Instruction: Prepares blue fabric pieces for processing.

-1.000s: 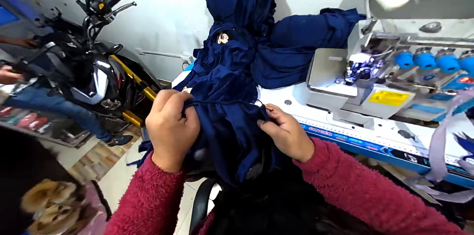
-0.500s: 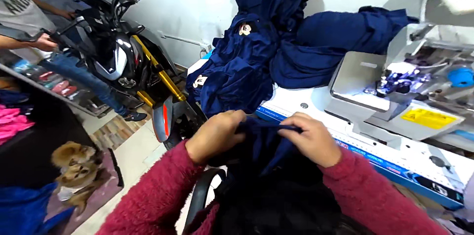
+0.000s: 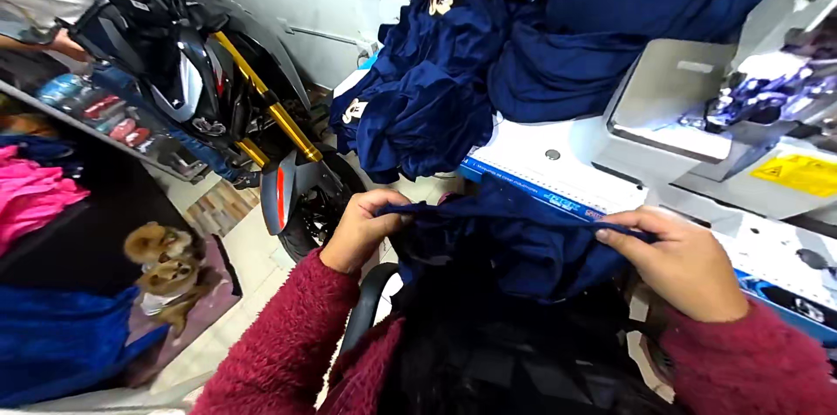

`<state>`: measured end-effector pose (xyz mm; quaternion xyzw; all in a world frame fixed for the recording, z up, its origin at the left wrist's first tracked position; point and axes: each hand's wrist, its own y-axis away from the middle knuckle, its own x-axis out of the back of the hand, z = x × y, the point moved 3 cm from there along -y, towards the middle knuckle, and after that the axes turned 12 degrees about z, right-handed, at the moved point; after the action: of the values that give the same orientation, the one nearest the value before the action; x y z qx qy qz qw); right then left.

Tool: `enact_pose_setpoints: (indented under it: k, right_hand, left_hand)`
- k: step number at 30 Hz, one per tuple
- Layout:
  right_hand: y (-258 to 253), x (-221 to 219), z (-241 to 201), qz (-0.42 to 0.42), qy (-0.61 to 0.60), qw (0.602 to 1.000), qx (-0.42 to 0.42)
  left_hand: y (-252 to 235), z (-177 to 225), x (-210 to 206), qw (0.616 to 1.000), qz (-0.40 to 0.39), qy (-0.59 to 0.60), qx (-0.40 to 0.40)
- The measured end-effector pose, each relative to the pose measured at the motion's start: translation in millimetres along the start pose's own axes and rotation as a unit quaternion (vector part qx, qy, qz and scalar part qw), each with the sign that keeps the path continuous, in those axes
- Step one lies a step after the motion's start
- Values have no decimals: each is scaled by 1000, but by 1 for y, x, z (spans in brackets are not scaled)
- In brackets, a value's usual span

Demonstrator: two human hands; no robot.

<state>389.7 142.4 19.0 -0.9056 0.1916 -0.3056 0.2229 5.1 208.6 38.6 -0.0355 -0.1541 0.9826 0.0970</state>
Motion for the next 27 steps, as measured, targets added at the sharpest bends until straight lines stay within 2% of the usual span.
enact_pose_setpoints:
  k: [4, 6, 10, 14, 17, 19, 23, 27]
  right_hand:
    - [14, -4, 16, -60, 48, 997, 20]
    - [19, -6, 23, -100, 83, 991, 31]
    - [22, -6, 15, -159, 126, 979, -17]
    - [16, -17, -28, -58, 58, 991, 110]
    - [10, -41, -76, 4, -44, 985, 167]
    - [6, -61, -92, 27, -58, 977, 202]
    - [2, -83, -97, 33, -34, 977, 210]
    - [3, -87, -86, -3, -27, 983, 184]
  left_hand:
    - [0, 34, -32, 999, -15, -3, -49]
    - [1, 42, -44, 1000, -13, -24, -13]
    - [3, 39, -63, 995, -5, -10, 104]
    - [2, 31, -73, 990, -4, 11, 140]
    - [0, 28, -80, 989, -9, 15, 145]
    - [-2, 27, -84, 990, -11, 11, 140]
    - [-6, 27, -84, 993, 9, -40, 109]
    - [-11, 18, -77, 990, -14, -143, 4]
